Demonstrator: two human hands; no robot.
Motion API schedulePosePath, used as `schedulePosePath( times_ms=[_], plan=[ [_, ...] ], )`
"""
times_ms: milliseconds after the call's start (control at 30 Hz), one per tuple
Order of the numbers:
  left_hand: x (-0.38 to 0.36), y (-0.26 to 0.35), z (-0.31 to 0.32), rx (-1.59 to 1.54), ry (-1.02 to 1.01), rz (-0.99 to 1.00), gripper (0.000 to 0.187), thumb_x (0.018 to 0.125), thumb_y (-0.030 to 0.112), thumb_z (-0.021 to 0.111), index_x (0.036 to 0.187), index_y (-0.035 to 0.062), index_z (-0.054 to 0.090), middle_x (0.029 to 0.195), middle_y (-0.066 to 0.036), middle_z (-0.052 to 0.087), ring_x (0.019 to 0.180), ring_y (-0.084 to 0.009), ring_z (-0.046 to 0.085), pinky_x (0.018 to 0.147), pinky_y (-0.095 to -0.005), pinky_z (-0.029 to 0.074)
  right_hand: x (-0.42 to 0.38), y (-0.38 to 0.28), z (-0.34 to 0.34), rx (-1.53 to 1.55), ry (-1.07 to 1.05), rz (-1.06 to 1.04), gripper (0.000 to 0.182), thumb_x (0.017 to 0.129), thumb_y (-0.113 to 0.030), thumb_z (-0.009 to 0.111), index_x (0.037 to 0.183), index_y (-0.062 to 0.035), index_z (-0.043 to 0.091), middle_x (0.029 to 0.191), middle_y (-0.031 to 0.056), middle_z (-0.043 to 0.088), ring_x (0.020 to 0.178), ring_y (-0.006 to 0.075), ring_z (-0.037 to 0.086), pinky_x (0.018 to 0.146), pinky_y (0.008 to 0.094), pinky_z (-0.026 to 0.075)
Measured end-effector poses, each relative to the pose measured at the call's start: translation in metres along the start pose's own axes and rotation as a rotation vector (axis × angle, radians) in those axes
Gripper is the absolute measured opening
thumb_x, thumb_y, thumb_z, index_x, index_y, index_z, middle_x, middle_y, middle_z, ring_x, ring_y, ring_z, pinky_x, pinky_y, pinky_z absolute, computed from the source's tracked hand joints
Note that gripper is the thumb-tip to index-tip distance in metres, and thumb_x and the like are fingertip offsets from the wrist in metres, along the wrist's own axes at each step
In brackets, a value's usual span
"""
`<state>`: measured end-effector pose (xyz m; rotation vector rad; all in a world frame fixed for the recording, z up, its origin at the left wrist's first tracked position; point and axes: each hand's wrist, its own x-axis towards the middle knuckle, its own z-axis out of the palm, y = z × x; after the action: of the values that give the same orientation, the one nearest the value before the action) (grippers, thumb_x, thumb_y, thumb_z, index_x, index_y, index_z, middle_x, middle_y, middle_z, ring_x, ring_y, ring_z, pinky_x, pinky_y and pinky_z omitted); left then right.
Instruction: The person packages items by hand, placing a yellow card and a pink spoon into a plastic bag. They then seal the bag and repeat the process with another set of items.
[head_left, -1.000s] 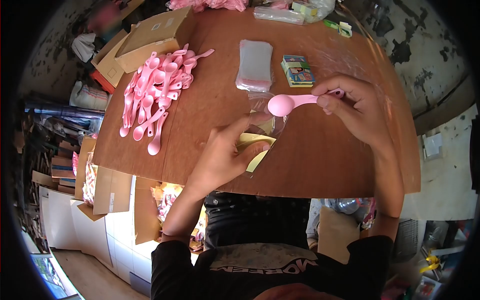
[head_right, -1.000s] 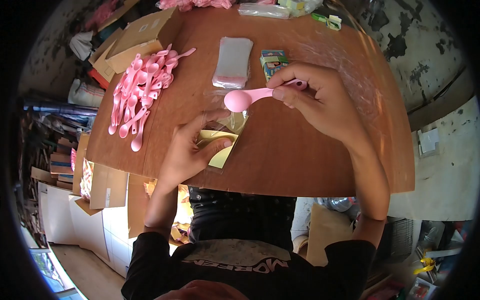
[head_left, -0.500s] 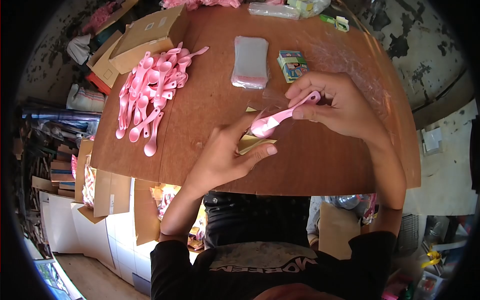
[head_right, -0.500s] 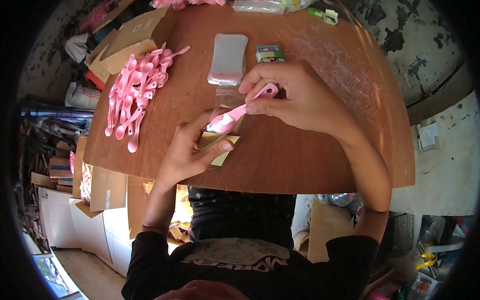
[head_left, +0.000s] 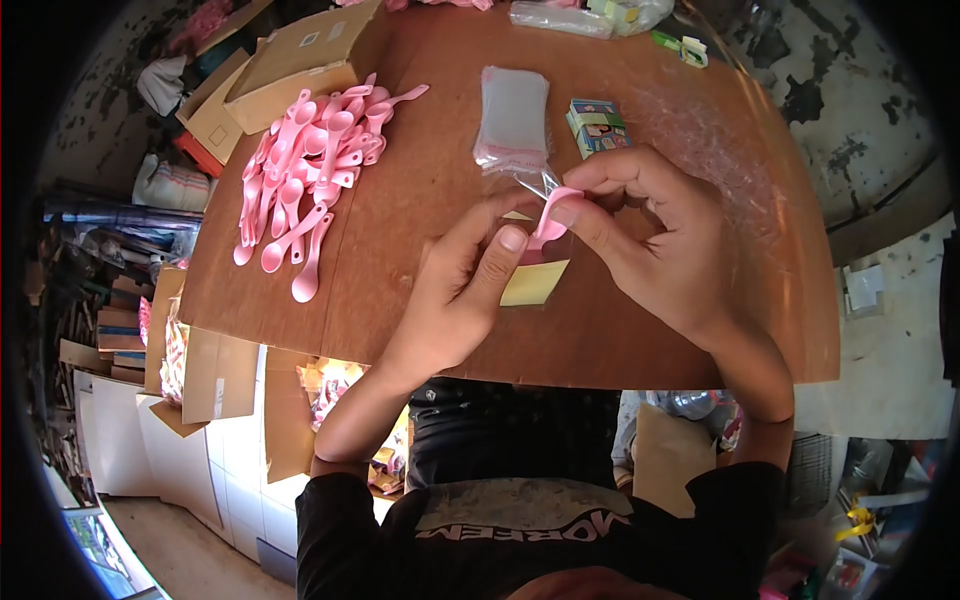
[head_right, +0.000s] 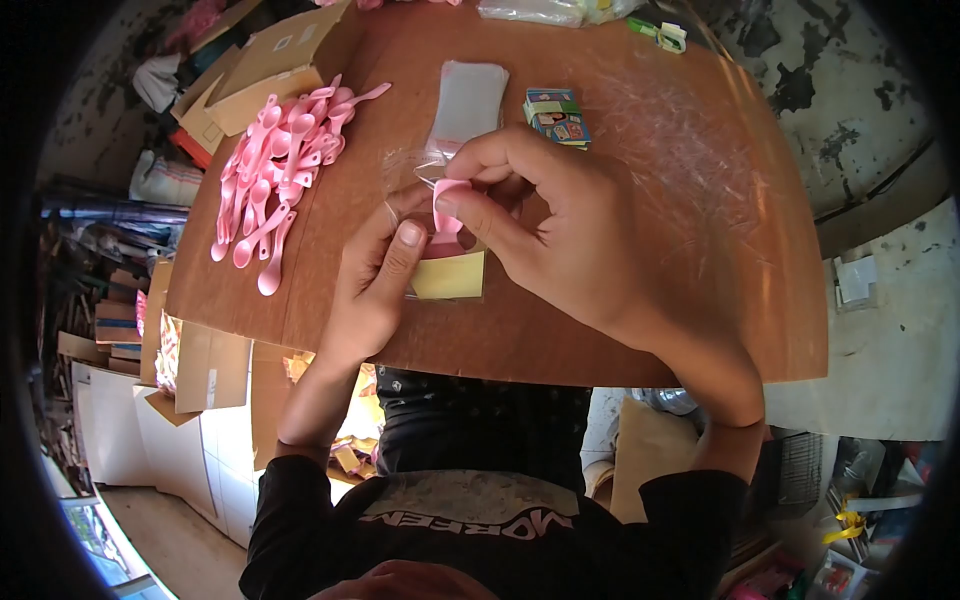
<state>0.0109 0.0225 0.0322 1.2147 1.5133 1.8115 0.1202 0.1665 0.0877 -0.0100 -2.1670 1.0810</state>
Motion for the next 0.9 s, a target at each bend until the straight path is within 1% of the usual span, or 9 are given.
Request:
schedulePosePath(
  times_ms=[33,100,167,267,333,433,667,767,900],
  plan=[
    [-0.001,0.000,0.002,0.004,0.068,0.028,0.032,0.102,0.020,0.047,0.124,-0.0018,0.055,0.097,-0.013,0.070,0.093,-0.0173,0.068,0.081,-0.0301,0.052,0.000,0.000,-0.002,-0.003,0.000,-0.001,0.012,0.083,-0.002,0.073,0.094,-0.0001,0.067,0.086,0.0065,0.069,0.077,0.0099,0.062,0.066,0.0224,0.049],
    [-0.001,0.002,-0.002,0.086,0.033,0.045,0.032,0.102,0.019,0.046,0.124,-0.0027,0.054,0.100,-0.012,0.068,0.094,-0.0174,0.067,0.082,-0.0293,0.051,0.001,0.000,-0.007,-0.173,-0.125,-0.132,0.013,0.080,-0.003,0.075,0.091,-0.0022,0.068,0.086,0.0055,0.068,0.075,0.0113,0.062,0.065,0.0249,0.049],
    [-0.001,0.007,-0.004,0.169,-0.002,0.065,0.031,0.102,0.018,0.045,0.124,-0.0036,0.053,0.103,-0.012,0.067,0.094,-0.0176,0.066,0.082,-0.0285,0.050,0.002,0.001,-0.004,-0.159,-0.088,-0.172,0.014,0.076,-0.003,0.077,0.088,-0.0034,0.069,0.087,0.0065,0.067,0.073,0.0151,0.062,0.065,0.0271,0.049],
    [-0.002,0.014,-0.002,0.320,-0.012,0.146,0.026,0.098,0.007,0.047,0.121,-0.0031,0.055,0.088,-0.012,0.069,0.083,-0.0165,0.068,0.073,-0.0280,0.051,0.005,-0.002,-0.010,-0.348,-0.049,-0.335,0.016,0.073,-0.003,0.078,0.087,-0.0028,0.069,0.087,0.0076,0.065,0.075,0.0191,0.062,0.066,0.0286,0.049],
    [-0.002,0.019,0.000,0.364,-0.052,0.178,0.029,0.093,-0.001,0.048,0.123,-0.0016,0.051,0.077,-0.021,0.067,0.076,-0.0326,0.072,0.063,-0.0356,0.054,0.006,-0.006,-0.011,-0.397,-0.017,-0.371,0.018,0.070,-0.003,0.079,0.085,-0.0027,0.069,0.086,0.0080,0.063,0.077,0.0230,0.061,0.067,0.0304,0.049],
    [-0.003,0.025,0.005,0.417,-0.068,0.181,0.034,0.091,-0.001,0.050,0.125,-0.0015,0.048,0.069,-0.020,0.065,0.068,-0.0362,0.069,0.059,-0.0382,0.054,0.008,-0.009,-0.012,-0.412,0.019,-0.389,0.014,0.072,-0.006,0.076,0.082,-0.0047,0.068,0.084,0.0046,0.061,0.074,0.0221,0.060,0.064,0.0343,0.050],
    [-0.002,0.029,0.005,0.621,-0.136,0.199,0.042,0.085,0.001,0.055,0.126,-0.0017,0.046,0.058,-0.016,0.060,0.056,-0.0375,0.064,0.053,-0.0435,0.051,0.002,-0.017,-0.019,-0.528,-0.067,-0.367,0.017,0.069,0.000,0.075,0.083,-0.0023,0.068,0.084,0.0060,0.061,0.074,0.0226,0.061,0.063,0.0332,0.050],
    [-0.002,0.026,0.005,0.751,-0.161,0.216,0.038,0.087,-0.002,0.054,0.124,0.0003,0.051,0.063,-0.015,0.063,0.058,-0.0323,0.067,0.055,-0.0342,0.051,0.000,-0.016,-0.023,-0.595,-0.098,-0.364,0.015,0.068,0.003,0.071,0.081,-0.0025,0.067,0.083,0.0066,0.061,0.073,0.0233,0.061,0.062,0.0324,0.050],
    [-0.002,0.028,0.001,0.724,-0.254,0.290,0.041,0.087,-0.001,0.055,0.128,0.0010,0.051,0.070,-0.016,0.065,0.063,-0.0290,0.068,0.059,-0.0330,0.052,-0.005,-0.007,-0.031,-0.264,-0.172,-0.077,0.010,0.072,0.002,0.067,0.080,-0.0022,0.065,0.081,0.0041,0.062,0.073,0.0143,0.059,0.061,0.0278,0.048]
  ],
)
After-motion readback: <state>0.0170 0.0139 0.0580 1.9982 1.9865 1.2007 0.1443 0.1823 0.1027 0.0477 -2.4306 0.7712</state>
